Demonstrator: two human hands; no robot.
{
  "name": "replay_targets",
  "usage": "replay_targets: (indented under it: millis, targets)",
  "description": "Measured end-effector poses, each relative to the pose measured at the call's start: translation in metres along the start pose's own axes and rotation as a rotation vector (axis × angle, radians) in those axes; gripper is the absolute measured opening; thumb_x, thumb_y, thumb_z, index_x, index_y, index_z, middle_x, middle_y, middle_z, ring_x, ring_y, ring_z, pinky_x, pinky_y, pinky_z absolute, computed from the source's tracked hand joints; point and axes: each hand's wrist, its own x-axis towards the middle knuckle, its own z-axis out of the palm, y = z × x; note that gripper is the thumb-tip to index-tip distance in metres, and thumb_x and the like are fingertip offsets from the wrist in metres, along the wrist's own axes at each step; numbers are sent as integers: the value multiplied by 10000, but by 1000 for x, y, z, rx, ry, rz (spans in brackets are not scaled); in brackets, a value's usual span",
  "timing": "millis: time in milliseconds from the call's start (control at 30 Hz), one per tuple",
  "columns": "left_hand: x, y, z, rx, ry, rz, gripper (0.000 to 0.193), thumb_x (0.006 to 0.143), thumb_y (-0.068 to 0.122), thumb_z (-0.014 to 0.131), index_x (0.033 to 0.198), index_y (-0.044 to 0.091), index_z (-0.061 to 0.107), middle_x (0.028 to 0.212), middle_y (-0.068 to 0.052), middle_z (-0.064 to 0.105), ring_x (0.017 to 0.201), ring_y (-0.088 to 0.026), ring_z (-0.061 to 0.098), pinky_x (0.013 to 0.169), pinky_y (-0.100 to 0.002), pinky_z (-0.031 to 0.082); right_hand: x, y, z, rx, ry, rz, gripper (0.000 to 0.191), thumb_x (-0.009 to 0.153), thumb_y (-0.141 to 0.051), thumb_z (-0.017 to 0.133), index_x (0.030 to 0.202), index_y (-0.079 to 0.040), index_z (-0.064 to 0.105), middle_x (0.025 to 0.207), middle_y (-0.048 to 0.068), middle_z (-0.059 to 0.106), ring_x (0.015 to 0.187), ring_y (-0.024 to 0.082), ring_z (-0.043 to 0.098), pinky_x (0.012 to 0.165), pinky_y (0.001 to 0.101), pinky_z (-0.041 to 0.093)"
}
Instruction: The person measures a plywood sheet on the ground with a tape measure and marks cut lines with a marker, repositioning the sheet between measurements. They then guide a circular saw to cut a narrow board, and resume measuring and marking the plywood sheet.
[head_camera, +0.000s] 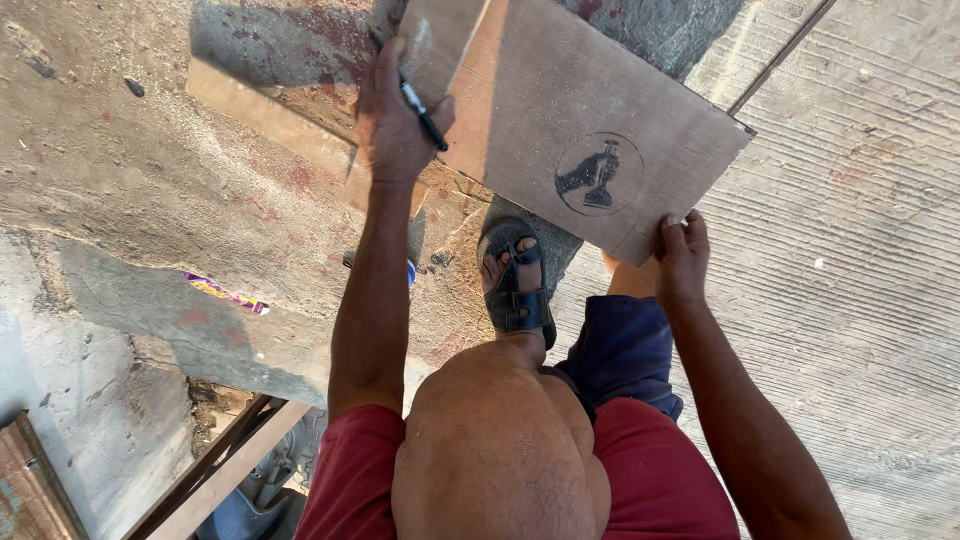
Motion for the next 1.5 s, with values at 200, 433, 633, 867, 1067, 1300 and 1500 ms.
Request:
replay_targets:
  millis: [200, 433, 633, 867, 1067, 1300, 1500]
  targets:
    - [-76, -35, -81, 119, 43, -14, 819, 809, 342, 892, 1470, 52, 506, 1395, -206, 649, 1244, -390, 680, 1064, -528, 580, -11, 11, 3, 69, -79, 76, 347, 1099, -217, 484, 1416, -77, 494, 1230, 10, 635, 1051, 96, 590, 921, 309, 523]
    - [-146, -68, -152, 281, 104, -245, 823, 709, 245, 843, 1451, 45, 545, 1399, -191, 647, 1244, -403, 663, 1041, -530, 547, -9, 13, -10, 3, -154, 76, 400, 1107, -211, 483, 1477, -58, 488, 1303, 66, 626, 1153, 170, 601, 1010, 374, 521]
    - [-146, -100, -161, 134, 264, -457, 782, 722, 256, 890, 1414, 55, 586, 1335, -178, 675, 1191, -368, 686, 1001, -467, 568, -9, 11, -14, -20, -183, 70, 421, 1061, -128, 531, 1471, -42, 487, 1268, 76, 680, 1101, 165, 657, 971, 339, 550]
    - [-122, -116, -137, 186, 259, -480, 825, 709, 304, 935, 1409, 46, 583, 1340, -182, 673, 1203, -382, 672, 1014, -462, 543, -15, 17, -22, -159, -191, 80, 441, 1007, -61, 619, 1431, 1, 518, 1100, 56, 698, 998, 123, 663, 928, 313, 554]
    - [-117, -111, -139, 262, 237, -387, 903, 676, 365, 998, 1386, 2, 575, 1336, -212, 647, 1243, -424, 611, 1044, -502, 492, -29, 14, -24, -282, -181, 108, 462, 1010, -76, 669, 1446, -1, 536, 1015, 100, 672, 945, 163, 653, 894, 350, 563]
    - [-109, -90, -122, 338, 19, -15, 491, 902, 79, 792, 1370, 59, 645, 1385, -195, 629, 1363, -388, 541, 1152, -531, 449, -34, 13, -15, -228, -214, 89, 475, 983, -75, 661, 1431, 25, 540, 1082, 86, 709, 980, 160, 686, 860, 348, 566]
    - [-131, -64, -85, 470, -133, 9, 472, 909, 60, 646, 1381, 82, 653, 1447, -196, 611, 1387, -389, 520, 1093, -553, 408, -35, 15, -22, -377, -156, 91, 485, 980, -122, 716, 1429, 1, 580, 976, 63, 686, 896, 139, 658, 834, 308, 542]
